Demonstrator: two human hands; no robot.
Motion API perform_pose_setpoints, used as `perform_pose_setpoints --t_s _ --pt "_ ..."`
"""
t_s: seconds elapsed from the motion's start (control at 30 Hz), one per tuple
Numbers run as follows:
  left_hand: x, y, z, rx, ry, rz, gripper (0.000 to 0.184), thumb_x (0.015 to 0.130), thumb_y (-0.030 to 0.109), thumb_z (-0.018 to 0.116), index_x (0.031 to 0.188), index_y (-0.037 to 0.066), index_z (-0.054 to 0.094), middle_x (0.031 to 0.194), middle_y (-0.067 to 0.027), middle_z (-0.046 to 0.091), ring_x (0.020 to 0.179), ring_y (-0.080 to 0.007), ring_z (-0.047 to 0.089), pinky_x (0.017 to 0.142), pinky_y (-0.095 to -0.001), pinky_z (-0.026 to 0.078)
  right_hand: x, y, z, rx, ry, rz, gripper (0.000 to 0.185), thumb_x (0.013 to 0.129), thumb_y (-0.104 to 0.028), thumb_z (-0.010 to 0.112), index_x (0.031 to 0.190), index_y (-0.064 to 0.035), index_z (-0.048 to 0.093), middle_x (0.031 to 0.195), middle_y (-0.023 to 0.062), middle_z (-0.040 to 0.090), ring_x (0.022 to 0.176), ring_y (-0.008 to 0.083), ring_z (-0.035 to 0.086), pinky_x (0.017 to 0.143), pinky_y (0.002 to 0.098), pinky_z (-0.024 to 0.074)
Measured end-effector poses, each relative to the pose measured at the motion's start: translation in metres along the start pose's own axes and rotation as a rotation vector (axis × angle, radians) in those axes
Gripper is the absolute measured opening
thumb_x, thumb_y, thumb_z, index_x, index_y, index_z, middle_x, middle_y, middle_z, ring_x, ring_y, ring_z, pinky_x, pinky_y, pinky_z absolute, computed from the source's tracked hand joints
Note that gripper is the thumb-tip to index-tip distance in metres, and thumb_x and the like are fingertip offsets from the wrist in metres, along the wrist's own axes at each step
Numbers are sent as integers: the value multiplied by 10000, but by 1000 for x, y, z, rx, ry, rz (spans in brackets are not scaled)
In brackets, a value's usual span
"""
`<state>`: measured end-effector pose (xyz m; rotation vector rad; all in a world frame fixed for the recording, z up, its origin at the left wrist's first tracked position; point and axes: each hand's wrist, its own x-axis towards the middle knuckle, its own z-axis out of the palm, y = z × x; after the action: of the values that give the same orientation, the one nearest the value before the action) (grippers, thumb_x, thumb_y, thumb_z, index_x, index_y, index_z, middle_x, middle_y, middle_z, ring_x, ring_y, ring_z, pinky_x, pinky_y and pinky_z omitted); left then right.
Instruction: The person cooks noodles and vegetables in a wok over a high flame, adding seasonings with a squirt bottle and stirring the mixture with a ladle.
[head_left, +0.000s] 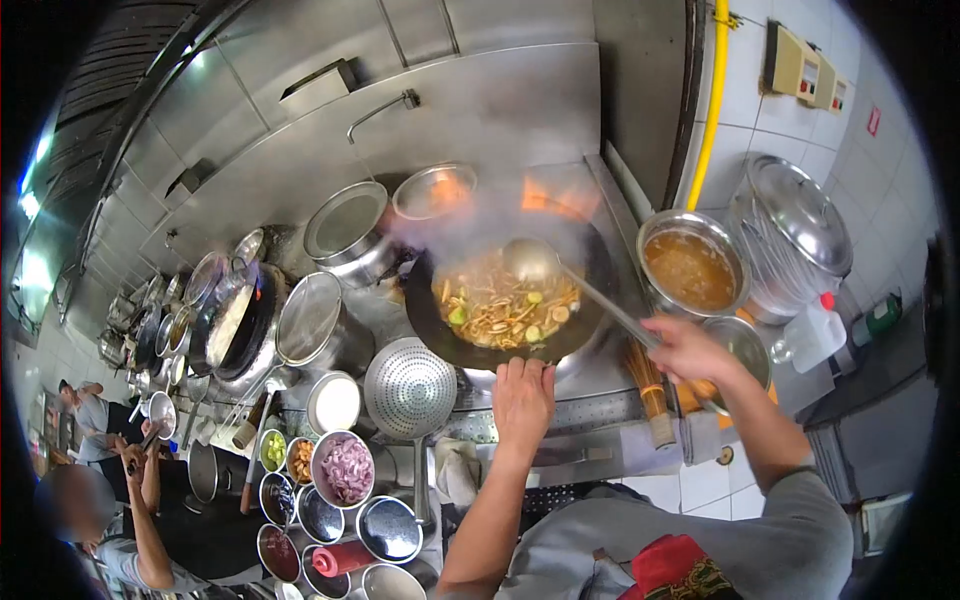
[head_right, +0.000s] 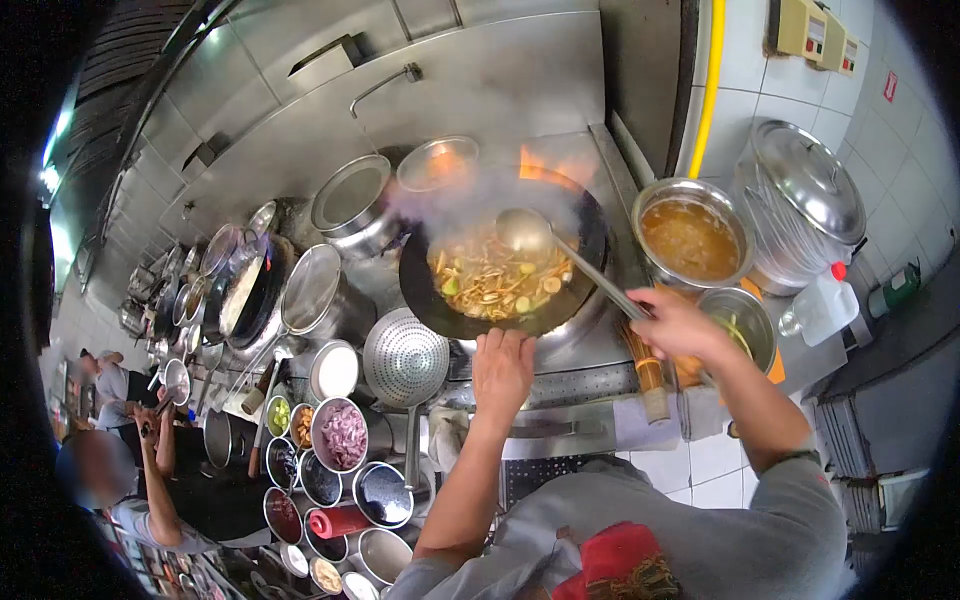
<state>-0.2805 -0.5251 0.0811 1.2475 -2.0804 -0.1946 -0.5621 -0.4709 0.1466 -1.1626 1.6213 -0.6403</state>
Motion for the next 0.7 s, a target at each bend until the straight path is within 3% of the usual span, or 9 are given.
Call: perform_pose_setpoints --t_s 0.03,0.13,0.23,0.33,0.43,0.53,0.57,0.67,0.7 --pt "3 1 2 0 2 5 138 878 187 694 900 55 661 857 -135 587 832 -348 557 724 -460 462 14 -5 13 -25 44 -12 570 917 -120 615 1459 -71 445 775 61 616 554 121 569 496 293 472" --pt "3 -1 5 3 -43 -7 140 876 167 692 950 50 675 878 -139 601 863 -354 568 750 -465 470 37 -24 53 46 6 -57 540 925 -125 622 1437 -60 462 799 64 612 569 123 565 510 303 485" --pt "0 -2 -8 -101 -82 -21 246 870 144 706 1092 43 677 1025 -165 636 1010 -374 597 856 -442 493 14 -7 40 81 -104 -13 546 934 -124 629 1446 -63 450 786 63 602 561 123 554 510 297 481" --pt "-28 9 -43 -58 46 70 388 867 141 724 1230 38 636 1200 -199 616 1162 -409 575 949 -468 483 -6 4 -6 35 -116 52 598 933 -114 623 1487 -58 407 799 79 619 569 127 563 516 287 476" --pt "-60 11 -68 -153 -74 -27 461 850 142 752 1278 37 615 1315 -226 569 1228 -439 549 1004 -482 465 18 -11 11 -73 26 22 557 946 -117 618 1466 -62 426 786 67 600 562 134 565 518 291 479" --pt "-83 10 -70 -257 -155 -65 462 839 129 763 1266 32 617 1273 -211 597 1195 -417 573 992 -474 475 52 -9 51 -17 -4 -94 619 938 -108 630 1502 -57 382 791 75 617 561 131 572 500 292 471" --pt "-91 8 -74 -270 -181 -95 447 839 123 762 1254 30 623 1258 -207 605 1182 -410 582 987 -466 480 38 -19 58 10 -32 -34 613 935 -114 638 1496 -59 396 796 79 623 567 141 578 511 307 480" --pt "-122 0 -92 -281 -215 -210 396 839 105 758 1209 22 645 1210 -195 629 1139 -392 609 966 -443 494 6 2 25 54 -160 -32 607 940 -117 633 1499 -76 400 800 81 628 576 145 575 534 321 487" --pt "-135 -4 -100 -264 -198 -255 376 838 100 756 1189 18 653 1190 -190 638 1120 -388 618 955 -435 501 -4 2 16 -101 -91 -100 597 933 -118 630 1489 -72 416 825 86 632 633 140 596 561 321 501"
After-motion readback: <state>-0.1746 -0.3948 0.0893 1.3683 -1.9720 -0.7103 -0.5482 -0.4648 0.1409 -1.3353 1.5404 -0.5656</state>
